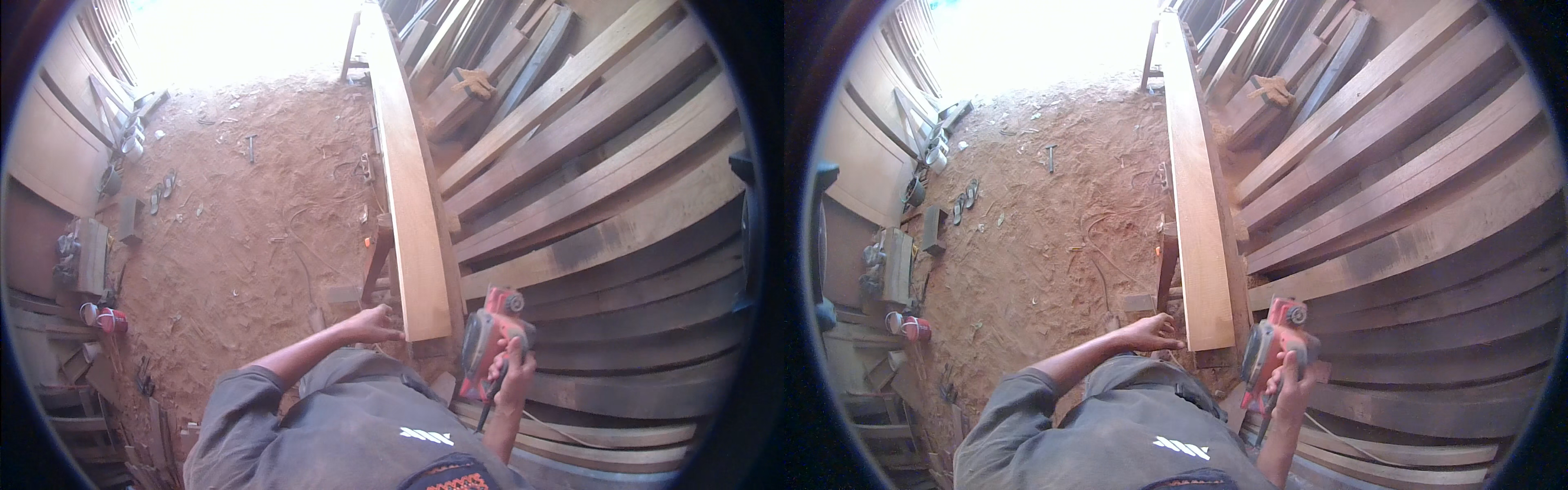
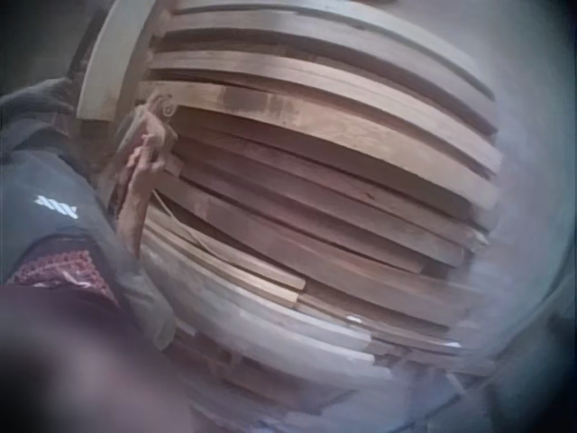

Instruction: The person sands a long wooden plank using a handheld electric sander. They repeatedly move the sander along the plank's length, pause to inspect the surface, and flip the plank to sand the opposite side.

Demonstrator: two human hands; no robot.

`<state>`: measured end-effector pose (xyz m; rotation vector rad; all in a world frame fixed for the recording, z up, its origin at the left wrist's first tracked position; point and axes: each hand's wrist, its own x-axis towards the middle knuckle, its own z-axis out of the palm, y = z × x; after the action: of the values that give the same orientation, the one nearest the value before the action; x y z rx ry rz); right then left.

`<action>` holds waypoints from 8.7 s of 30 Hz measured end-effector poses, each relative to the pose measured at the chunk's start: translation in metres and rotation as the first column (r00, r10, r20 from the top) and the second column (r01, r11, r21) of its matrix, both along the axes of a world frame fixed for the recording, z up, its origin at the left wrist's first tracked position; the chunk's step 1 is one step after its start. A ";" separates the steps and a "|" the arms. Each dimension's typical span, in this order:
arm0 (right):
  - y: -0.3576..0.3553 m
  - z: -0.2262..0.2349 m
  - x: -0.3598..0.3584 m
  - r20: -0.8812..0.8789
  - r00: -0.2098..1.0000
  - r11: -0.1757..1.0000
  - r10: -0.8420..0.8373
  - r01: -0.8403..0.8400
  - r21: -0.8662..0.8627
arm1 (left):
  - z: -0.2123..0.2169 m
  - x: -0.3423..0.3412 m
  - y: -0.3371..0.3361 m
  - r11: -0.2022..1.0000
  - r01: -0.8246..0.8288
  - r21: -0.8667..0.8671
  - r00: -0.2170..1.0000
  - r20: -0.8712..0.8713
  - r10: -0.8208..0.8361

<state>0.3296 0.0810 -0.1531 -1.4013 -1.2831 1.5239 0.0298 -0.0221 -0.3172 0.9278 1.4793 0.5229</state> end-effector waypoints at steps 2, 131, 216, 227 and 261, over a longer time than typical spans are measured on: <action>0.009 0.012 -0.021 -0.079 0.994 0.996 -0.070 0.073 0.043 | 0.002 -0.003 0.000 0.990 0.129 0.061 0.952 0.272 -0.141; 0.421 -0.060 -0.671 0.254 0.910 0.900 0.326 -0.217 -0.378 | -0.153 -0.725 0.325 0.821 -0.553 -0.141 0.833 -0.122 0.540; 0.204 -0.045 -0.417 0.239 0.906 0.919 0.350 -0.283 -0.273 | -0.108 -0.458 -0.081 0.741 -0.662 -0.114 0.739 0.065 0.671; 0.012 -0.028 -0.235 0.228 0.973 0.953 -0.040 0.106 -0.284 | -0.124 -0.334 -0.064 0.990 -0.119 -0.071 0.968 0.214 0.131; -0.016 -0.067 -0.001 0.026 0.999 0.985 -0.048 0.051 -0.166 | 0.032 -0.028 0.023 0.829 -0.523 -0.197 0.394 0.807 0.440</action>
<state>0.3285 0.0648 -0.2200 -1.5474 -1.1463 1.6168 0.0016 0.0011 -0.2855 0.1565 0.7797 1.2842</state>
